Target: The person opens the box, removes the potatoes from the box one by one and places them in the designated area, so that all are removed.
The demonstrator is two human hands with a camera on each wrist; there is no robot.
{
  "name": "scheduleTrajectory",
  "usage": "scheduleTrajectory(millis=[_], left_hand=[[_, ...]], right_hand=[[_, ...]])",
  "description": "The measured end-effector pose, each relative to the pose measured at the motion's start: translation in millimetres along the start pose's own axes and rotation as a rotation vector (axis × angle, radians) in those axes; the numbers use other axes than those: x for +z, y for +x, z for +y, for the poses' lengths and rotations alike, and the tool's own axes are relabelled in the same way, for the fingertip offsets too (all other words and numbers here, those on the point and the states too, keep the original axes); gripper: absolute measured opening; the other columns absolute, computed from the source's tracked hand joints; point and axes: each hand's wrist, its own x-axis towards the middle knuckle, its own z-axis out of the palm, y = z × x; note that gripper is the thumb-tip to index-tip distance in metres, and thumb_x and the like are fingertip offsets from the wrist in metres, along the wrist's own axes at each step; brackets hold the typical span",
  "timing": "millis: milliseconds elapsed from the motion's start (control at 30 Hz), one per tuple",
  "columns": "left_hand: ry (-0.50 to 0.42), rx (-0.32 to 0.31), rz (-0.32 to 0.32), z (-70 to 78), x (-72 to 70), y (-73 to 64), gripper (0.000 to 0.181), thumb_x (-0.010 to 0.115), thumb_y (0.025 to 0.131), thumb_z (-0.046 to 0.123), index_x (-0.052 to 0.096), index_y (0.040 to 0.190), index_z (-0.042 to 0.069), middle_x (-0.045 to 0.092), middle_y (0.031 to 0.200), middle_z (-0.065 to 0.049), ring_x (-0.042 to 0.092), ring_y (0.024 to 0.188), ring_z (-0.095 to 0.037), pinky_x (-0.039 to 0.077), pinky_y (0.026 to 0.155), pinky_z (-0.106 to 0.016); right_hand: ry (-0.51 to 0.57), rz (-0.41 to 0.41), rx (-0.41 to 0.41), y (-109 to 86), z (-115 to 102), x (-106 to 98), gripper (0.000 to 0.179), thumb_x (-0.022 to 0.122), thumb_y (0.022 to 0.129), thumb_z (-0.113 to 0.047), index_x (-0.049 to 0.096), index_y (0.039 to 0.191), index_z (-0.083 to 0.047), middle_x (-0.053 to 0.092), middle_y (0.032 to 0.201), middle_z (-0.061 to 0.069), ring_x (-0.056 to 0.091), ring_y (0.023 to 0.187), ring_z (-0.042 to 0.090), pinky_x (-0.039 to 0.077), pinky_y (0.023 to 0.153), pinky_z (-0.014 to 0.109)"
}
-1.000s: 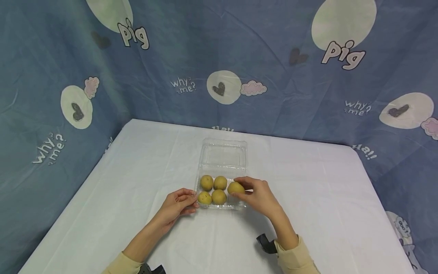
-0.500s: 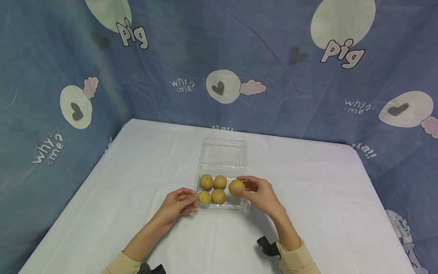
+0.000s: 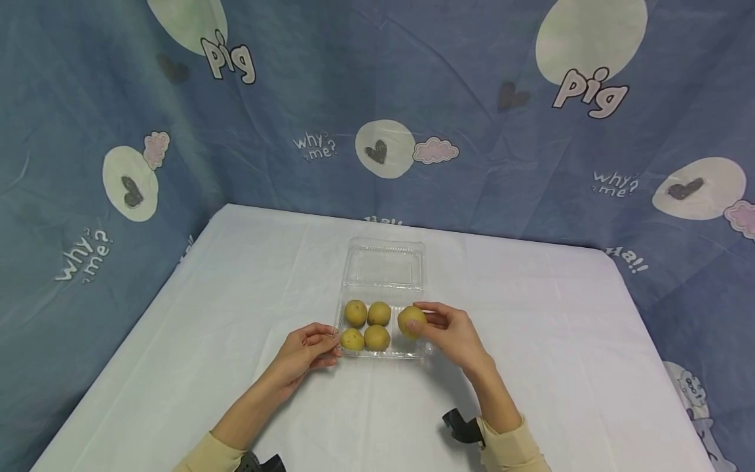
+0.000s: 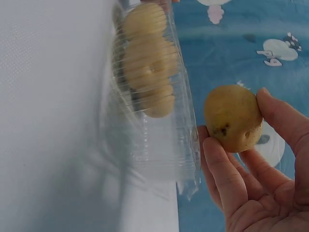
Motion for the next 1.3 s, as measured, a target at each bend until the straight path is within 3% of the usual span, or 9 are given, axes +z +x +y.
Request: scheduleTrajectory(millis=[1033, 1300], left_hand=[[0.005, -0.001, 0.003, -0.2, -0.2, -0.6, 0.029, 0.069, 0.090, 0.005, 0.055, 0.111, -0.009, 0.066, 0.084, -0.008, 0.068, 0.079, -0.020, 0.062, 0.069, -0.027], [0.003, 0.000, -0.002, 0.0, -0.5, -0.9, 0.029, 0.070, 0.090, 0.005, 0.055, 0.112, -0.008, 0.067, 0.085, -0.009, 0.068, 0.080, -0.020, 0.062, 0.069, -0.027]], right_hand=[[0.004, 0.098, 0.082, -5.4, 1, -24, 0.056, 0.073, 0.090, -0.035, 0.056, 0.136, -0.007, 0.067, 0.119, 0.012, 0.064, 0.104, 0.016, 0.047, 0.098, 0.038], [0.002, 0.114, 0.099, -5.2, 3, -29, 0.058, 0.073, 0.090, -0.036, 0.055, 0.137, -0.008, 0.066, 0.120, 0.012, 0.064, 0.104, 0.015, 0.048, 0.096, 0.034]])
